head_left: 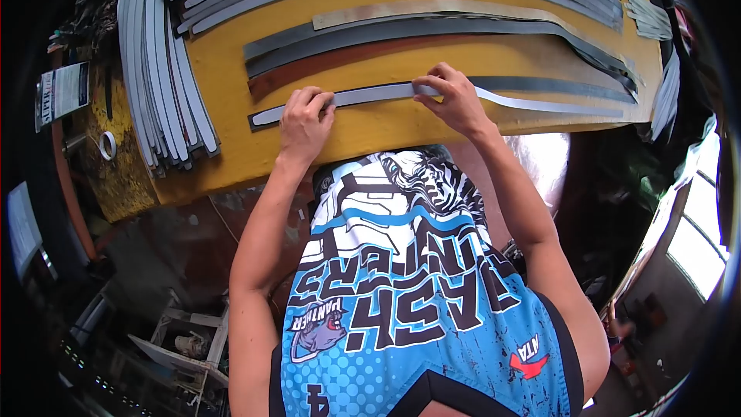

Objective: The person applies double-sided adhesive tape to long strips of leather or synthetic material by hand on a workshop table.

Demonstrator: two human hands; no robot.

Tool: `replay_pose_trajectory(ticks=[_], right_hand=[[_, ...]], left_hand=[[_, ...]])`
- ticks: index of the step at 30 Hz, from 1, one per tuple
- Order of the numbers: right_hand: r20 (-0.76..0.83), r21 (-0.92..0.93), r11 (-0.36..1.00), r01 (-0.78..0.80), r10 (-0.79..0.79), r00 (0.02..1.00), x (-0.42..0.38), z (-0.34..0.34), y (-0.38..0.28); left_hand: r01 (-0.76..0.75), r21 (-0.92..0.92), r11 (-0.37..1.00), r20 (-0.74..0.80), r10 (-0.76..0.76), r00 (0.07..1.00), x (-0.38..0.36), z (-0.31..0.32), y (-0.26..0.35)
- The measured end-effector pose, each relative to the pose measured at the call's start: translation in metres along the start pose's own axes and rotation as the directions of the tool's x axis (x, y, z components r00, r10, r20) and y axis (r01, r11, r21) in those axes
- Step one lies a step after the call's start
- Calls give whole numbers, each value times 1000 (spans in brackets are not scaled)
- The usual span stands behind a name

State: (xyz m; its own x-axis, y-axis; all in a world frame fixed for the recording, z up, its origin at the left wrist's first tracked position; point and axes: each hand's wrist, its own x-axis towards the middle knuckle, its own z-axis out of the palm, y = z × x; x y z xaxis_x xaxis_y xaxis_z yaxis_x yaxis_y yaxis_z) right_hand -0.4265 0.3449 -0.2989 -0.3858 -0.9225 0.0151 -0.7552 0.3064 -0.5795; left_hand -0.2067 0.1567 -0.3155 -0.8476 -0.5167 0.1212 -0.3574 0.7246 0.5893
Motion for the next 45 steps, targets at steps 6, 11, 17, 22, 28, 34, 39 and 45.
replay_pose_trajectory(ticks=[6,11,17,22,28,34,39,45], right_hand=[[-45,-66,996,52,-55,997,-3,10,7],[-38,-67,996,53,-55,998,-2,10,9],[-38,-78,995,59,-62,997,-3,10,10],[-39,-65,997,45,-47,998,-3,13,13],[-4,-77,997,7,-8,1000,1,9,9],[38,-92,996,-10,14,999,4,11,10],[10,-58,998,-19,20,1000,4,14,10],[-3,-24,1000,-18,18,1000,4,16,14]], left_hand=[[-11,32,999,10,11,1000,1,0,1],[-13,33,999,18,12,1000,2,-1,2],[-3,39,999,23,2,1000,2,-1,4],[-5,48,999,33,3,999,2,-2,5],[-10,62,998,25,8,1000,2,-1,5],[1,109,994,13,-3,1000,0,1,10],[22,127,992,-2,-22,1000,-2,20,23],[-79,-32,996,-39,78,996,22,66,71]])
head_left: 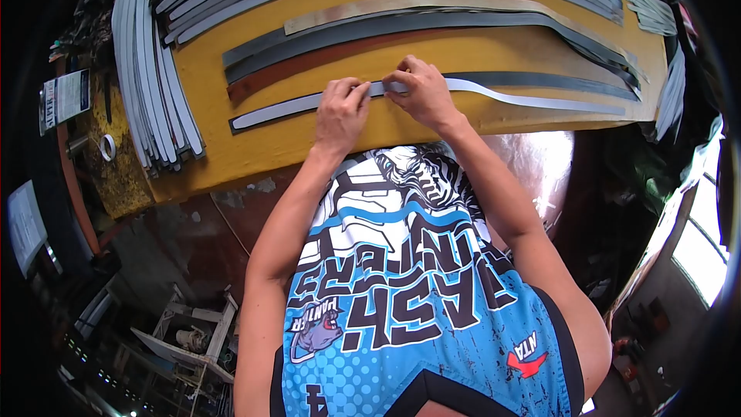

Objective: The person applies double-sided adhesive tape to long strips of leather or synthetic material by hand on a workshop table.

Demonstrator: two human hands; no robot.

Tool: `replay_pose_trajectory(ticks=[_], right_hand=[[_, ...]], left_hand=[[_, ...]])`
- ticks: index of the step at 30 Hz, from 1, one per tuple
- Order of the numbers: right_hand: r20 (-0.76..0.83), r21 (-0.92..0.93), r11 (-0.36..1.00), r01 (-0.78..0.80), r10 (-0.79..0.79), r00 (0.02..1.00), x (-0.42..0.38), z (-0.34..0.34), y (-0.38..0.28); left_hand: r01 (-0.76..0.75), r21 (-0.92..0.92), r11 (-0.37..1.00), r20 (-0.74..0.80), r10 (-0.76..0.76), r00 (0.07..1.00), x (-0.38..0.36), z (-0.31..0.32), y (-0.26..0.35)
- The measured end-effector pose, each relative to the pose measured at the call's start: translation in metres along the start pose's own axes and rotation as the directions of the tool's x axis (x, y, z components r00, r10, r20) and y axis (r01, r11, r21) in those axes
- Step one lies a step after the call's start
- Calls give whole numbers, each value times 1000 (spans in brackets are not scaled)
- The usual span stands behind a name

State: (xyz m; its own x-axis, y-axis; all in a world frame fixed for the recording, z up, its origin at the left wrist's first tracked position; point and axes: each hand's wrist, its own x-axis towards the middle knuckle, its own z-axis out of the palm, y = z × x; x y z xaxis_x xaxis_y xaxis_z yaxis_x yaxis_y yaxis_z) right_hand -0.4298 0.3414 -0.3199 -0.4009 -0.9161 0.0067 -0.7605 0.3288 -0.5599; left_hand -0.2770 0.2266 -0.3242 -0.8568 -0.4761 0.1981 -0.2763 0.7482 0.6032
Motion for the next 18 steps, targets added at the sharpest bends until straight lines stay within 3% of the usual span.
replay_pose_trajectory(ticks=[8,10,18], right_hand=[[-26,84,995,58,-56,998,-10,-19,7],[29,98,995,-10,8,1000,-17,-37,17],[57,30,999,-22,20,998,-35,-81,65]], left_hand=[[14,13,1000,-18,-13,1000,6,19,12],[15,23,1000,-20,-14,1000,6,18,12],[38,34,999,-14,-38,999,8,16,15]])
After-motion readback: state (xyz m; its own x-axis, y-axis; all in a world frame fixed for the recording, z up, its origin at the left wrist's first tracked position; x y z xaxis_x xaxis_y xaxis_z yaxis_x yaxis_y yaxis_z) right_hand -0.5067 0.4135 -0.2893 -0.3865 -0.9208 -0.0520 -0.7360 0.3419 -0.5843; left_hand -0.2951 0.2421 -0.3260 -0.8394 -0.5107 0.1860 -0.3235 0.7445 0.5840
